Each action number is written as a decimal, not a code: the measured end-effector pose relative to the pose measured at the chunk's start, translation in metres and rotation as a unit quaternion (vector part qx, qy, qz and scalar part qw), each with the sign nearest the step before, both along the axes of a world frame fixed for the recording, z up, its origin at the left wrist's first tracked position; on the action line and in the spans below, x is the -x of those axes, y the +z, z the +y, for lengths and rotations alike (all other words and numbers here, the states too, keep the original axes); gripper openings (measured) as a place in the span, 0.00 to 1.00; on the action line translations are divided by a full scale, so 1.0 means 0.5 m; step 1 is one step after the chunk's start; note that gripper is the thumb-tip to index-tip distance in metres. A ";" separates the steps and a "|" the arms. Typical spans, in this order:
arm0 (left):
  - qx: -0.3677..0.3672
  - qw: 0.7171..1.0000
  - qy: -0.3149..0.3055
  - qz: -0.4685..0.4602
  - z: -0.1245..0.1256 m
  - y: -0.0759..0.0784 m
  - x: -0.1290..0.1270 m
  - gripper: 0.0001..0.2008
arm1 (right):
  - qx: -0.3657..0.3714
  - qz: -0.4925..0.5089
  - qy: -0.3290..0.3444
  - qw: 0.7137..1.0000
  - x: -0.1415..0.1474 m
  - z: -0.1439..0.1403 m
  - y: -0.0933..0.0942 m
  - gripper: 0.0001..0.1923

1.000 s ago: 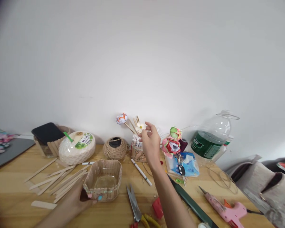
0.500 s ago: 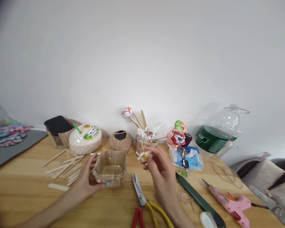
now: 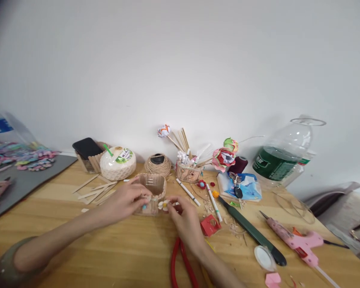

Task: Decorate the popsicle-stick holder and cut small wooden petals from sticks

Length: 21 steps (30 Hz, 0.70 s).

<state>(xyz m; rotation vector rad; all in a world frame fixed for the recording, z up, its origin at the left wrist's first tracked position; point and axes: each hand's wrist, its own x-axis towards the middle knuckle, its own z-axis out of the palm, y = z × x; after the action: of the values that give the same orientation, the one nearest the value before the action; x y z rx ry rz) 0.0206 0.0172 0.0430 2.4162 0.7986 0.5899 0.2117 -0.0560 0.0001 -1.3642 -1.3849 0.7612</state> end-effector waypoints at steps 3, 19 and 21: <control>0.117 0.990 0.037 -0.064 0.017 0.012 0.000 0.09 | 0.020 0.050 -0.005 0.999 0.005 0.016 0.017 0.09; 0.271 0.948 0.053 -0.158 0.045 0.014 0.008 0.12 | 0.111 0.070 0.058 0.990 0.000 0.027 0.116 0.05; 0.272 0.947 0.050 -0.161 0.045 0.014 0.007 0.12 | 0.121 0.059 0.070 0.988 -0.005 0.030 0.117 0.05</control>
<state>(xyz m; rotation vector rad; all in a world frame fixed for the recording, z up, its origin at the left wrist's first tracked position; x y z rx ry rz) 0.0169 0.0396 0.0501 1.7321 0.8153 0.6770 0.2142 -0.0410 0.0585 -1.3919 -1.3381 1.1157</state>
